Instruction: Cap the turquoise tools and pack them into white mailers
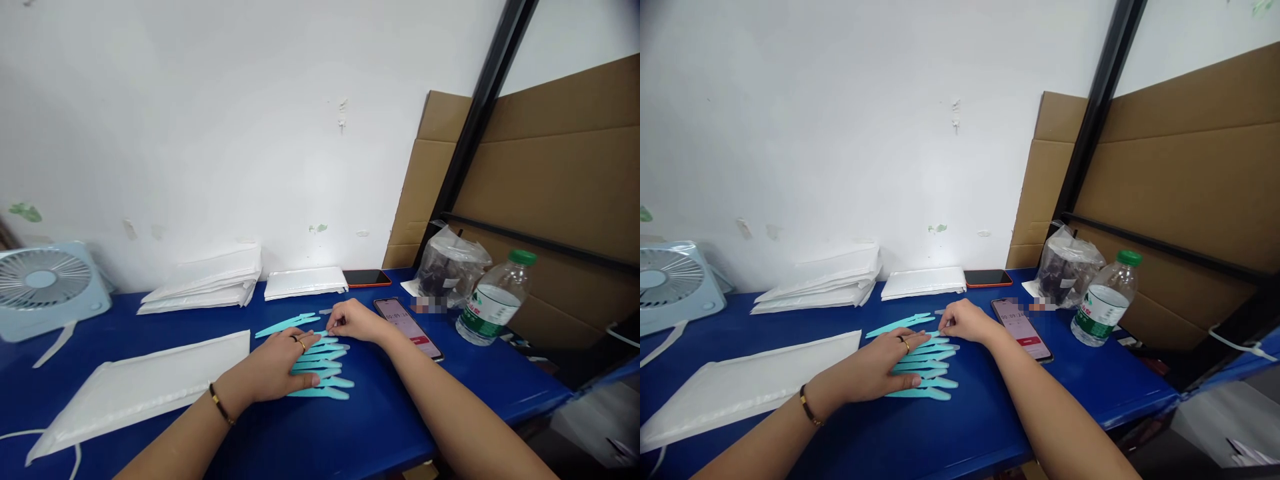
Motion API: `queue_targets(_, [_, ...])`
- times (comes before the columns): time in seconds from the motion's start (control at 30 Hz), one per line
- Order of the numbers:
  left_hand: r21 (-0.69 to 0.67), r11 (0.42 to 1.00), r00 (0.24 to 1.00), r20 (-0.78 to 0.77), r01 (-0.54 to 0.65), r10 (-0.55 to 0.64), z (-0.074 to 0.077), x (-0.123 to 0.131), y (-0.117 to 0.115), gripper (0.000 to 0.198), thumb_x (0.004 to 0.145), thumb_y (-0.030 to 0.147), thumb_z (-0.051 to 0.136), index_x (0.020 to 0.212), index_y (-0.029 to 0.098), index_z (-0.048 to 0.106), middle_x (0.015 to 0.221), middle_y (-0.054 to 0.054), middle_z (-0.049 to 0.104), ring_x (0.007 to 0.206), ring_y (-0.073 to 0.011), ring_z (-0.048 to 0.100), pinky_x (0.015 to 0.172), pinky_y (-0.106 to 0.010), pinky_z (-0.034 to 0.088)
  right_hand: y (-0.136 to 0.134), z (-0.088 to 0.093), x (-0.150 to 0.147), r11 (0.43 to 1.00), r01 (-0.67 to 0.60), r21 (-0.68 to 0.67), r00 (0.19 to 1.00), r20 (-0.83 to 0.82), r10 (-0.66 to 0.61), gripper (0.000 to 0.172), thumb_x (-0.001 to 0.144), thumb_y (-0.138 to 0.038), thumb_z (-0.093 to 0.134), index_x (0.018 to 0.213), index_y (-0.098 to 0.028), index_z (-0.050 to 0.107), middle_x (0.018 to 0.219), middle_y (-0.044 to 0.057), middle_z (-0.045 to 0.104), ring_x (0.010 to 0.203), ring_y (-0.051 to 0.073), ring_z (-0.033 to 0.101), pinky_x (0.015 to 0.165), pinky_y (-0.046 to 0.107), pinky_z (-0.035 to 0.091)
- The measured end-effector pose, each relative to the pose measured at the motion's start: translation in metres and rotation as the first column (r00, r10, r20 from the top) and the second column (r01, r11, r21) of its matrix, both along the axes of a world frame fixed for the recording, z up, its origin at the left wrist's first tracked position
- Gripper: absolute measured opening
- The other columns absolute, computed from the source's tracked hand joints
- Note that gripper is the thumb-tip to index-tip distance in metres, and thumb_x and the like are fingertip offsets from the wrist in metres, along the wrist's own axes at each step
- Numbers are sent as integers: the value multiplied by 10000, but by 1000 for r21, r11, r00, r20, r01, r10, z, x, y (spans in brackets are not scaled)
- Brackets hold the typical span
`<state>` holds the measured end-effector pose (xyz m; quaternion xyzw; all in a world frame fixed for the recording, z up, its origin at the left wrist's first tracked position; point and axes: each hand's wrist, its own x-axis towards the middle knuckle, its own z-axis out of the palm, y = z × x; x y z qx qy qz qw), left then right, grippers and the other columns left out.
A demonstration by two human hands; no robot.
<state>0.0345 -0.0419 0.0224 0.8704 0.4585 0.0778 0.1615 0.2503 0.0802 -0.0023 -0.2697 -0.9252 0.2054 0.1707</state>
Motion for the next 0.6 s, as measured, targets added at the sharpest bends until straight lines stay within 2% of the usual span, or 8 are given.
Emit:
queue_targets(0.07, [7, 1000, 1000, 13, -16, 16, 1, -3, 2, 680, 803, 597, 432, 1386, 285, 277, 1384, -54, 400, 1253, -263, 345, 1000, -377, 324, 3, 5, 7, 999, 31, 20, 999, -28, -31, 108, 741, -220, 629, 797, -190, 716, 758, 20, 652, 677, 120, 588, 611, 199, 419])
queue_targets(0.13, [55, 996, 997, -13, -71, 72, 1, -7, 4, 684, 794, 623, 418, 1383, 305, 276, 1428, -44, 336, 1296, -283, 278, 1026, -417, 272, 10, 11, 18, 986, 143, 86, 987, -83, -136, 136, 757, -172, 589, 816, -185, 711, 795, 29, 665, 732, 135, 600, 668, 218, 431])
queue_targets(0.2, [107, 985, 989, -53, -133, 139, -1, -11, 7, 691, 787, 636, 412, 1381, 307, 278, 1426, -53, 340, 1302, -293, 263, 1026, -450, 242, 19, 14, 31, 956, 256, 145, 965, -101, -243, 196, 750, -110, 550, 834, -189, 708, 849, 35, 672, 767, 144, 605, 697, 230, 433])
queue_targets(0.27, [125, 980, 983, -77, -157, 167, -2, -13, 9, 688, 792, 629, 410, 1378, 290, 287, 1372, -70, 417, 1275, -282, 307, 1013, -446, 248, 27, 14, 41, 935, 313, 168, 950, -33, -312, 218, 724, -92, 550, 825, -198, 712, 847, 32, 678, 748, 150, 608, 678, 234, 430])
queue_targets(0.37, [115, 983, 985, -82, -143, 153, -3, -11, 8, 660, 806, 606, 407, 1371, 285, 300, 1300, -68, 492, 1234, -264, 359, 1001, -433, 252, 32, 10, 48, 917, 364, 163, 919, 94, -382, 154, 697, -169, 608, 801, -201, 718, 784, 30, 691, 698, 168, 615, 622, 242, 422])
queue_targets(0.5, [79, 991, 990, -85, -109, 116, -3, -5, 4, 659, 803, 609, 408, 1372, 296, 294, 1337, -63, 460, 1223, -272, 374, 1012, -452, 218, 28, 8, 42, 916, 376, 140, 909, 138, -394, 149, 671, -148, 625, 773, -195, 723, 777, 33, 706, 715, 176, 631, 632, 235, 430])
queue_targets(0.6, [75, 994, 993, -87, -78, 84, -5, -2, 2, 669, 802, 616, 402, 1379, 302, 272, 1377, -57, 416, 1237, -278, 359, 1016, -467, 208, 20, 10, 31, 955, 287, 75, 949, 116, -294, 182, 679, -103, 590, 764, -189, 726, 782, 25, 712, 718, 161, 639, 654, 222, 444])
